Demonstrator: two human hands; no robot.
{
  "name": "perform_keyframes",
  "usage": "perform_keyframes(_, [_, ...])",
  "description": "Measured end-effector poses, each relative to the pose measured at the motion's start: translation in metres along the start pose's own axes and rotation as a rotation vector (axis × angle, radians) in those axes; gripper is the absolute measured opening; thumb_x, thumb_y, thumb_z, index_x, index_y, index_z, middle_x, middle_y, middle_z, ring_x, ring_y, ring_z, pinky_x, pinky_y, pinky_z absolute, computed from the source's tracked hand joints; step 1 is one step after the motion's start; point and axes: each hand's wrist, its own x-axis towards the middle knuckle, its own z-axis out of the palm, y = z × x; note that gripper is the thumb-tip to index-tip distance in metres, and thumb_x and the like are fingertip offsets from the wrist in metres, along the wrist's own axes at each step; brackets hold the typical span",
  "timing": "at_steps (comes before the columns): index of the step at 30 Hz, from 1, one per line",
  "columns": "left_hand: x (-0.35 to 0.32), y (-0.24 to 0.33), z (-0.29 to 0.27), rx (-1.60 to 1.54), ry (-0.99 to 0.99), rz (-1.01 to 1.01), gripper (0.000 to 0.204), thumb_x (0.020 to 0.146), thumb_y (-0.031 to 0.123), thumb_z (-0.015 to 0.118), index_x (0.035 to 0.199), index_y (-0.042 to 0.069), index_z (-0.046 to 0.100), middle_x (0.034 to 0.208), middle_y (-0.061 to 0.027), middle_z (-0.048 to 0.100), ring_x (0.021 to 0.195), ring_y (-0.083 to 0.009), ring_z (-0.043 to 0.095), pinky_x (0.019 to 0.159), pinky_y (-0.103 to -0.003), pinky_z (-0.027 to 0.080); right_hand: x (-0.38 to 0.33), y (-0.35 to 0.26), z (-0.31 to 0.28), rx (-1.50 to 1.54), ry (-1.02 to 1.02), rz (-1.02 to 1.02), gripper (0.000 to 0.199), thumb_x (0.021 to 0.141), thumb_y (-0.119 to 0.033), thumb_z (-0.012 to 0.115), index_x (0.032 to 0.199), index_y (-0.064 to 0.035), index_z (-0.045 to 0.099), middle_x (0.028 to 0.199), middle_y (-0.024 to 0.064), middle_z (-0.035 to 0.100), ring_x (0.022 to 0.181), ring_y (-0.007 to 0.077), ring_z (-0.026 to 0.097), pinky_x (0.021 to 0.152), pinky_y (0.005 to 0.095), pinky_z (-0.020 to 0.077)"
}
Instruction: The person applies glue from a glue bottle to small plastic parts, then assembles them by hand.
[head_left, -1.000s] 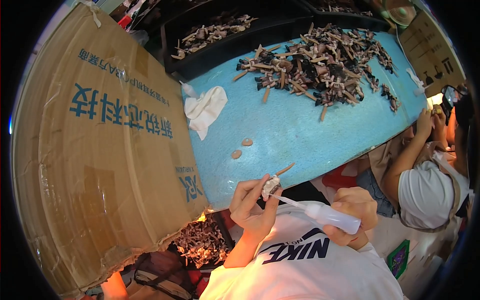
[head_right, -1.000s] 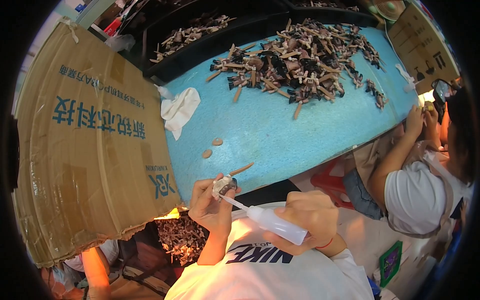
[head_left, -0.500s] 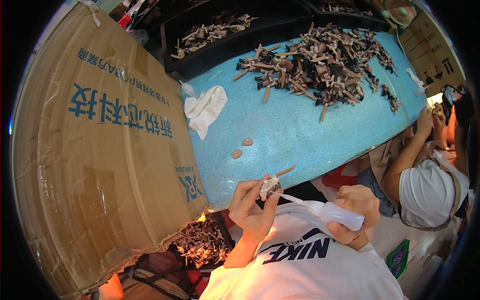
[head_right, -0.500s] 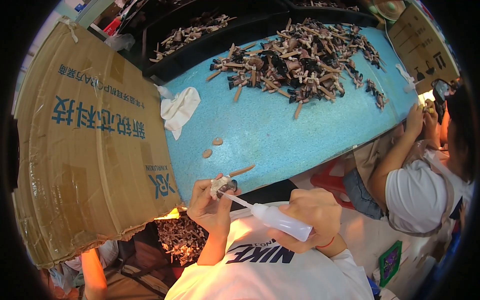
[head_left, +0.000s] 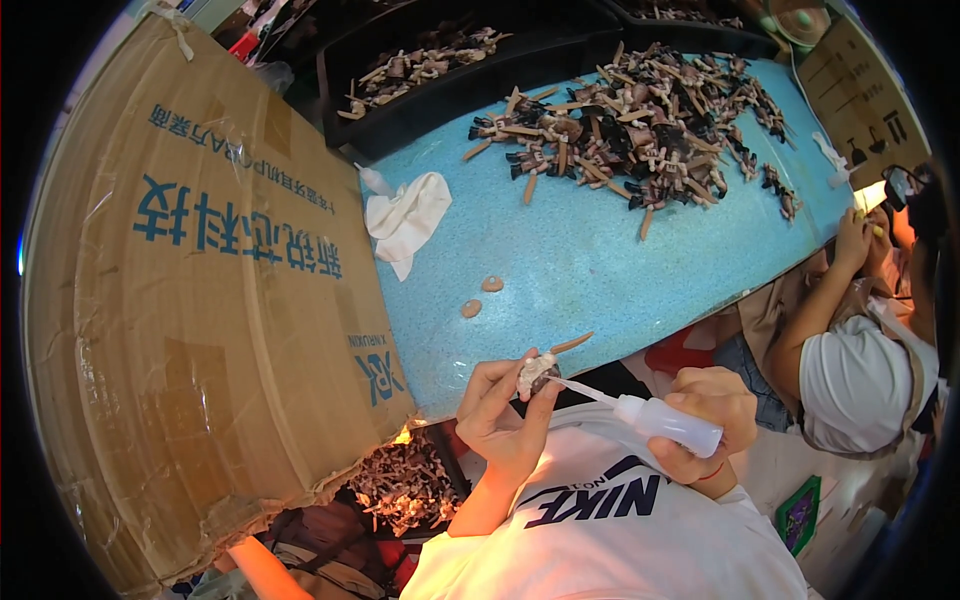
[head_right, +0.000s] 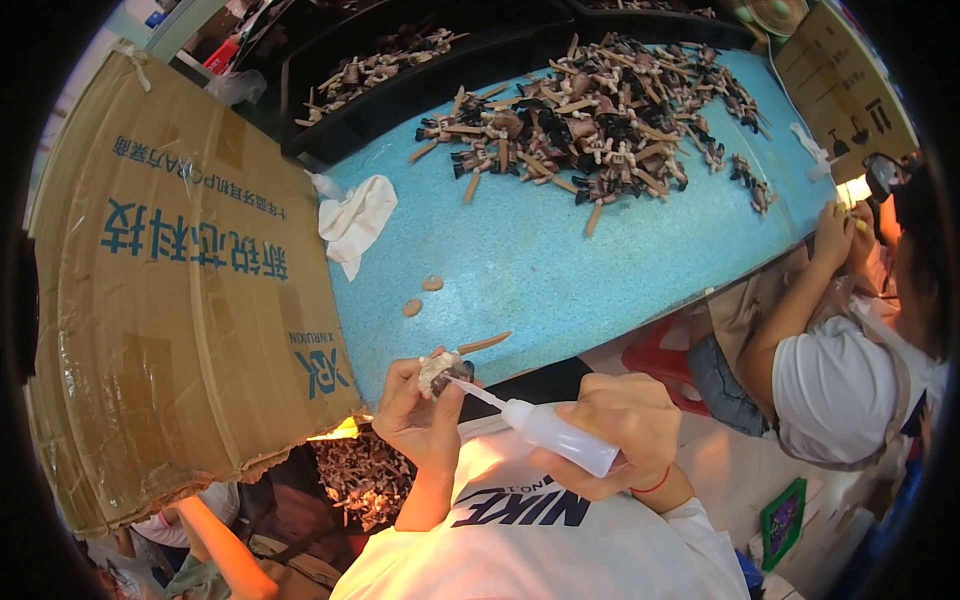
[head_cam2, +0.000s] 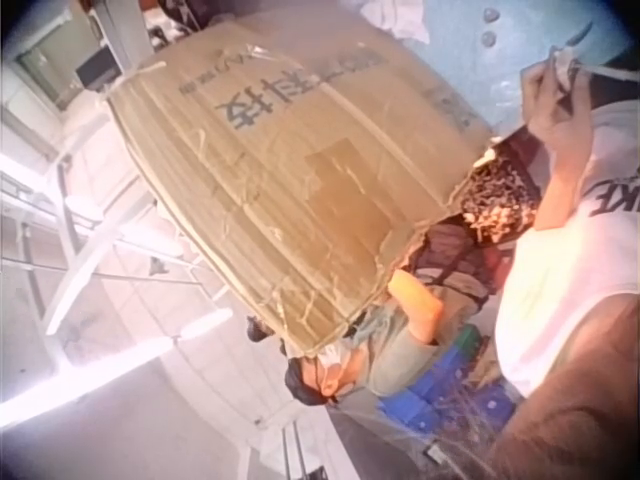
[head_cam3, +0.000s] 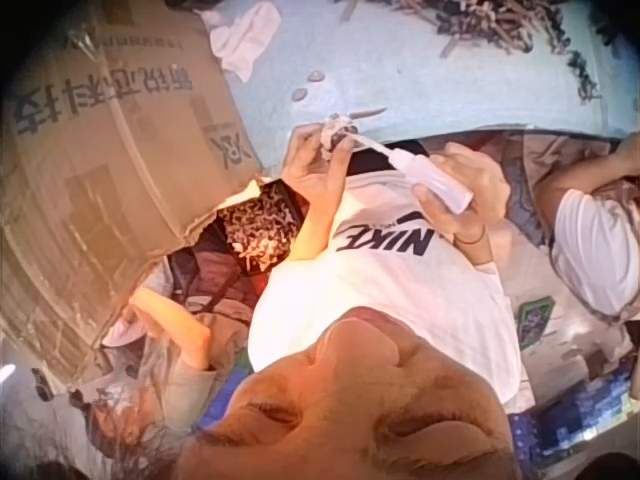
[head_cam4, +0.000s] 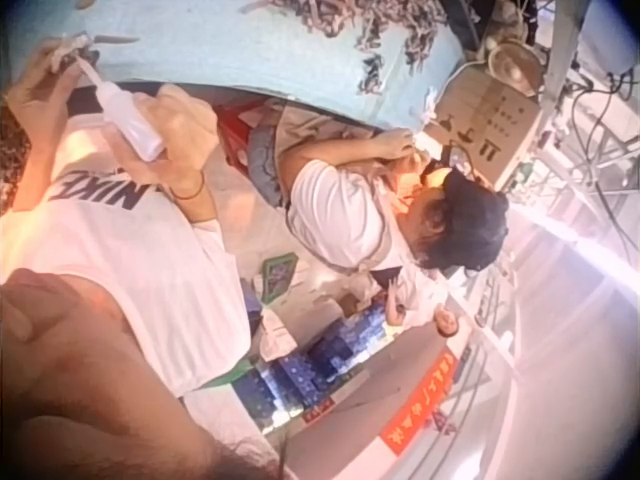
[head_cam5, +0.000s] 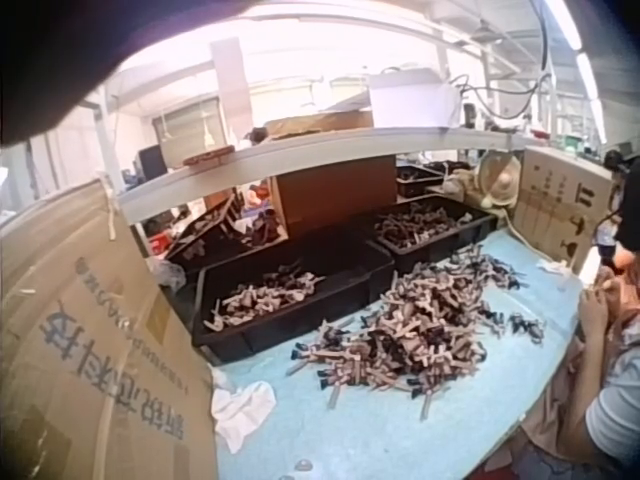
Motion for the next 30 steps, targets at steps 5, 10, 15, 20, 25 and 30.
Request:
perform_keyframes(5, [-0.001,0.000,0.001,-0.031,0.019,-0.041,0.034,0.068,-0.011,0.068,0.101,-0.007,0.063,0.085,-0.0100,0.058,0.073,-0.0115,0.054,0.069,-0.024,0.047,-0.001,-0.002,0.000,0.005,0.018,0.014,0.034,0.059,-0.007,0.075,0.085,0.0013,0.055,0.051,0.0061,0.049,0.037,0.0178,0.043,0.034,0.0253,0.0283])
perform_keyframes(10, [-0.001,0.001,0.000,-0.038,0.026,-0.057,0.031,0.069,-0.010,0.067,0.099,-0.007,0.063,0.085,-0.0107,0.057,0.073,-0.0131,0.055,0.075,-0.029,0.050,0.000,-0.001,0.002,-0.027,-0.030,0.010,0.033,0.059,-0.007,0.075,0.084,0.0016,0.056,0.051,0.0059,0.049,0.037,0.0178,0.043,0.034,0.0250,0.0290])
perform_keyframes(15, [0.003,0.005,0.001,-0.004,0.011,0.004,0.027,0.070,-0.010,0.066,0.096,-0.008,0.062,0.085,-0.0118,0.056,0.075,-0.0156,0.057,0.081,-0.035,0.051,-0.005,0.004,0.000,-0.034,0.027,0.014,0.032,0.059,-0.008,0.075,0.082,0.0032,0.056,0.053,0.0077,0.050,0.036,0.0181,0.042,0.033,0.0251,0.0284])
perform_keyframes(20, [0.005,0.004,0.004,-0.138,0.011,-0.056,0.024,0.075,-0.010,0.063,0.098,-0.008,0.060,0.090,-0.0122,0.054,0.076,-0.0194,0.060,0.069,-0.030,0.056,-0.020,0.009,0.008,0.219,0.402,0.268,0.036,0.074,-0.017,0.071,0.092,0.0045,0.048,0.063,0.0105,0.056,0.045,0.0131,0.048,0.040,0.0231,0.0354])
perform_keyframes(25, [0.008,0.000,-0.003,-0.291,-0.017,-0.169,0.019,0.077,-0.011,0.059,0.095,-0.008,0.059,0.092,-0.0101,0.053,0.076,-0.0192,0.060,0.063,-0.028,0.057,-0.006,0.029,0.004,0.680,0.461,0.636,0.035,0.081,-0.025,0.063,0.097,0.0026,0.048,0.078,0.0125,0.058,0.064,0.0160,0.055,0.055,0.0241,0.0440])
perform_keyframes(30, [0.014,0.000,-0.011,-0.338,0.003,-0.208,0.016,0.081,0.000,0.057,0.095,-0.007,0.061,0.086,-0.0101,0.057,0.074,-0.0171,0.055,0.056,-0.031,0.053,-0.005,0.062,0.005,0.608,0.361,0.602,0.027,0.077,-0.013,0.063,0.096,0.0021,0.052,0.094,0.0083,0.056,0.083,0.0123,0.052,0.071,0.0217,0.0406])
